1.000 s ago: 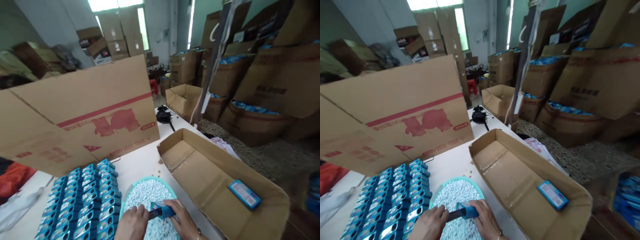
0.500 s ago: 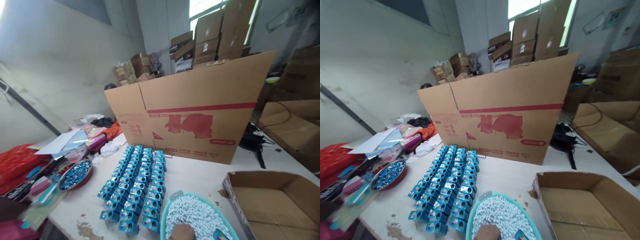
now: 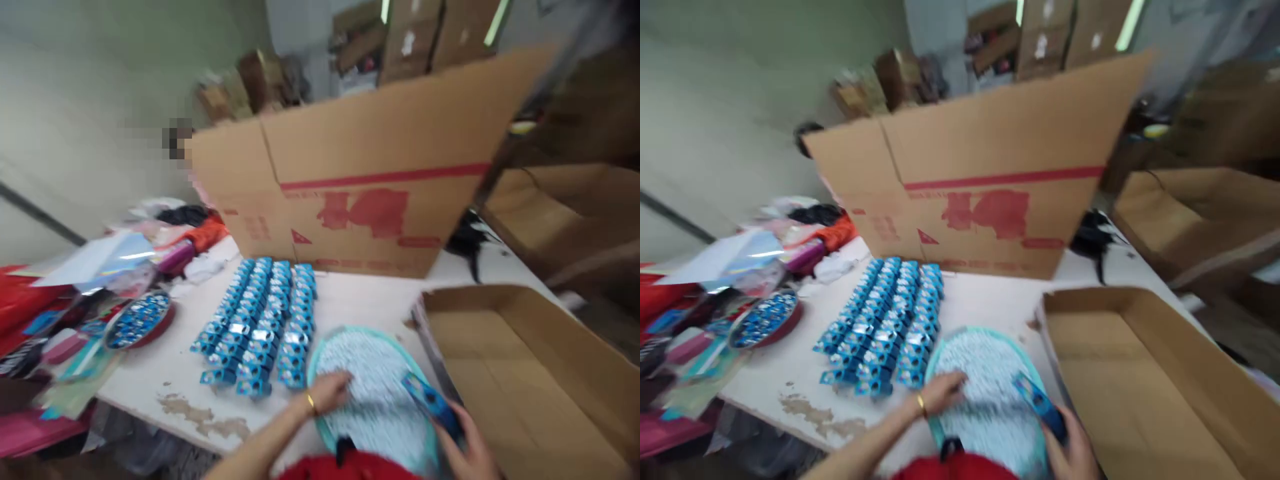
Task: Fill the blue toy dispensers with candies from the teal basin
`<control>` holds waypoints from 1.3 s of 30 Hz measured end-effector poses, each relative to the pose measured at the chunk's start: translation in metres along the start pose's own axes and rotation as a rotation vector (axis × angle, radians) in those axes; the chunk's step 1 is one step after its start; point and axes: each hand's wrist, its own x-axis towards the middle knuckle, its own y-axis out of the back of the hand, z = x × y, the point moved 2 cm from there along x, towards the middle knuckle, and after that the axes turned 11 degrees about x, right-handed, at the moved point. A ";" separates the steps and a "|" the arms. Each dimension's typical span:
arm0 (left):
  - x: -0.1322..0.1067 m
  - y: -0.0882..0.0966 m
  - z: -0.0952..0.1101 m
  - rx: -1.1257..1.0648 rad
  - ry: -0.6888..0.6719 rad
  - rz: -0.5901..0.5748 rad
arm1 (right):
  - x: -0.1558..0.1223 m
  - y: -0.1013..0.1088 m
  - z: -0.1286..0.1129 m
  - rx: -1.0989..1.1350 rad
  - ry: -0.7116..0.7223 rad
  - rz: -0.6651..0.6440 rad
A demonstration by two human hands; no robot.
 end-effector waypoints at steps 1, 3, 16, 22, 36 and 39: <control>-0.003 0.010 0.000 0.002 -0.024 0.015 | 0.000 0.001 -0.009 -0.028 0.020 -0.013; -0.001 0.029 0.000 -0.005 -0.091 0.029 | 0.006 -0.002 -0.020 -0.082 0.075 -0.050; -0.008 0.092 0.097 0.632 -0.228 -0.013 | -0.001 -0.026 -0.011 -0.063 0.275 -0.259; -0.015 0.092 0.120 0.716 -0.288 0.001 | -0.005 -0.033 0.004 -0.029 0.240 -0.311; 0.035 -0.031 -0.003 0.316 0.143 -0.172 | 0.003 -0.011 -0.005 0.037 -0.109 -0.133; 0.053 -0.054 0.015 0.248 0.107 -0.180 | 0.003 -0.008 -0.008 0.027 -0.159 -0.100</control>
